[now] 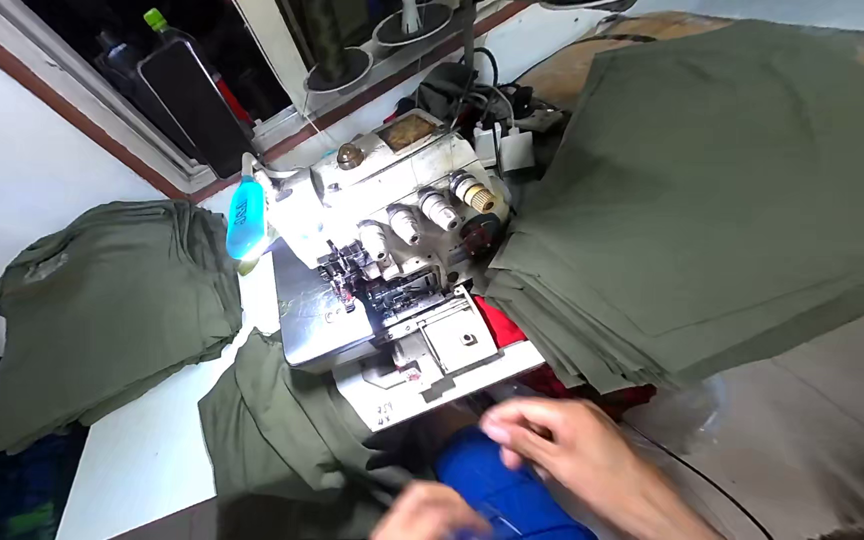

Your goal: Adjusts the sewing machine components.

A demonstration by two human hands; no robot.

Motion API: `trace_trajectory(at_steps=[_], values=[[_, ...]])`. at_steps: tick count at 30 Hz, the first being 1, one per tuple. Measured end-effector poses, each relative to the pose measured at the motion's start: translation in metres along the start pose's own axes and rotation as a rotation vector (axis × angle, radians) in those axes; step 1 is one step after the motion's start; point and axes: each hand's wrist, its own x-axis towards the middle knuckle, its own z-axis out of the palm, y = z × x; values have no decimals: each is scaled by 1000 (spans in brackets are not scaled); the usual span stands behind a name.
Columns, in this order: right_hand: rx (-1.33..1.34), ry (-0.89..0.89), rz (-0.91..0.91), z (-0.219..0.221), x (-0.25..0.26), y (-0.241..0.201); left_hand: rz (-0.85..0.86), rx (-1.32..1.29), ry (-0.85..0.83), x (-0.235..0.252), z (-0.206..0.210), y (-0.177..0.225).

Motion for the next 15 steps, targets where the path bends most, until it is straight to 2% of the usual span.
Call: trace_trajectory(at_steps=[3,5,7,9,10,12,13,15], values=[[-361,-57,98,-11,-42,13,-124,99,511,22,-50,-2],[-421,100,-47,0,-44,-2,-126,167,797,47,-74,-8],[-424,349,-242,25,-20,-30,-93,312,1006,78,-91,-14],[-421,527,-378,59,24,-53,-140,493,1077,104,-102,-19],[-399,517,-392,72,44,-64,-193,555,1072,115,-105,-22],[-323,388,-345,91,73,-78,-292,668,1027,131,-106,-24],[-274,337,-319,96,82,-80,-294,724,1021,136,-106,-27],[-212,353,-327,103,91,-76,-264,773,1039,144,-105,-37]])
